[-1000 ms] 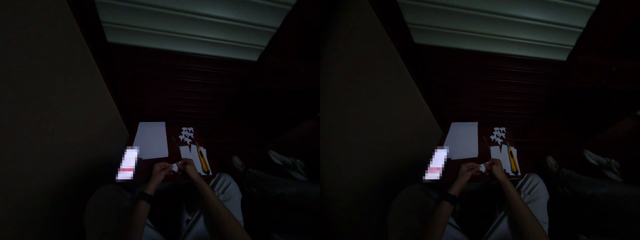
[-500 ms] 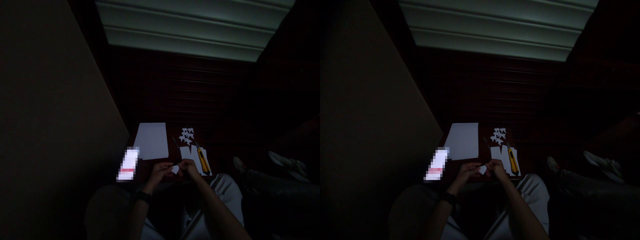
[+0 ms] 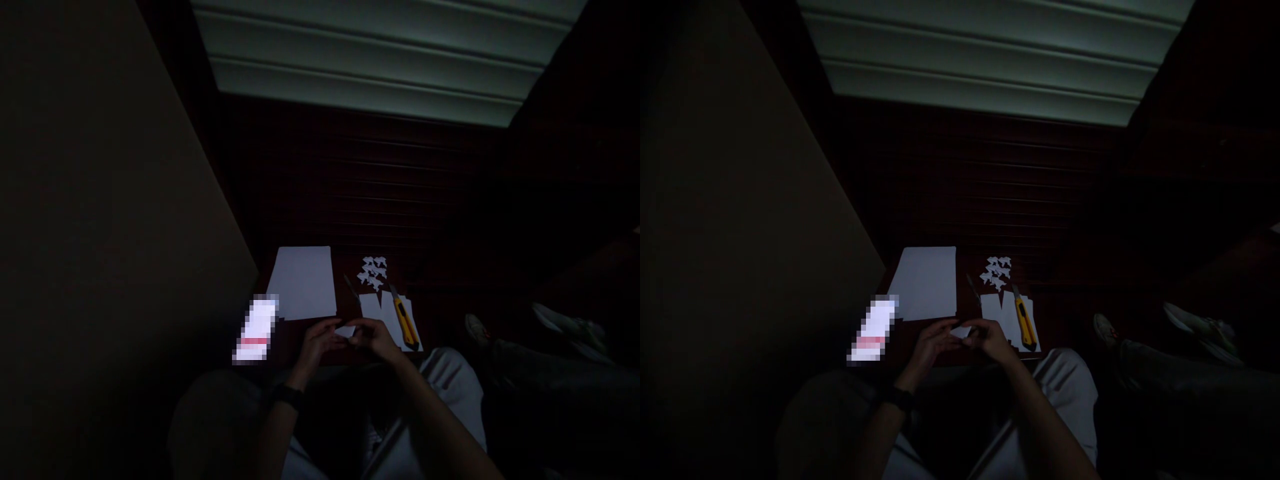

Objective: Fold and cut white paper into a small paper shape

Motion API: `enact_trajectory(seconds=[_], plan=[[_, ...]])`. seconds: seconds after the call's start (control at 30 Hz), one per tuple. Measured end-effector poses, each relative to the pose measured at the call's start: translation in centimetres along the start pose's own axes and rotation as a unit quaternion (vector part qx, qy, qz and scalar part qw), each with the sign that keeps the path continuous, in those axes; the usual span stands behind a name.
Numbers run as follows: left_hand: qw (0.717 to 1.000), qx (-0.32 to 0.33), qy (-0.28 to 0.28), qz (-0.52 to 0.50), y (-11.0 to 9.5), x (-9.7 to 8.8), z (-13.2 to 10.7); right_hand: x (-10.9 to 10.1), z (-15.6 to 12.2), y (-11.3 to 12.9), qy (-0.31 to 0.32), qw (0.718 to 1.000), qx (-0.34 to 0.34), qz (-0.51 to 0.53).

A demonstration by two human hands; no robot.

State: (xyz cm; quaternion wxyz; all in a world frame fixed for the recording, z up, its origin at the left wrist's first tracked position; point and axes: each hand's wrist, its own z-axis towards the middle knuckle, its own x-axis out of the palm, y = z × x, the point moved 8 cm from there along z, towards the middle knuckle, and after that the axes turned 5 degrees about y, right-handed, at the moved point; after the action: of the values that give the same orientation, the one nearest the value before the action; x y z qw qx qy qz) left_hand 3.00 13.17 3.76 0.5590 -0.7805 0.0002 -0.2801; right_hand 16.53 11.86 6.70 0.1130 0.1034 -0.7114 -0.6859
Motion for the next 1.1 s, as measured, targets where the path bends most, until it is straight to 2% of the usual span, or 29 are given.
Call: enact_trajectory(seconds=[0.1, 0.33, 0.5, 0.67, 0.87, 1.1], plan=[[1.000, 0.004, -0.010, 0.000, -0.2, 0.0, -0.1, -0.2, 0.1, -0.3, -0.008, 1.000, 0.005, -0.013], [0.998, 0.039, 0.007, 0.057, -0.2, 0.8, 0.0, -1.3, 0.6, -1.7, -0.102, 0.995, 0.021, -0.008], [0.995, 0.042, -0.035, 0.086, 0.4, 0.0, 0.5, -1.8, 0.4, -2.5, -0.137, 0.989, 0.026, -0.040], [0.994, 0.040, -0.048, 0.093, 0.4, -0.2, 0.5, -2.0, 0.3, -3.0, -0.167, 0.985, 0.042, -0.002], [0.991, 0.048, -0.040, 0.118, 0.1, -0.2, 0.3, -1.4, 0.3, -2.6, -0.144, 0.987, 0.043, 0.059], [0.981, 0.077, -0.031, 0.176, -0.5, 0.2, 0.1, -1.0, 0.2, -2.4, -0.111, 0.992, 0.040, 0.044]])
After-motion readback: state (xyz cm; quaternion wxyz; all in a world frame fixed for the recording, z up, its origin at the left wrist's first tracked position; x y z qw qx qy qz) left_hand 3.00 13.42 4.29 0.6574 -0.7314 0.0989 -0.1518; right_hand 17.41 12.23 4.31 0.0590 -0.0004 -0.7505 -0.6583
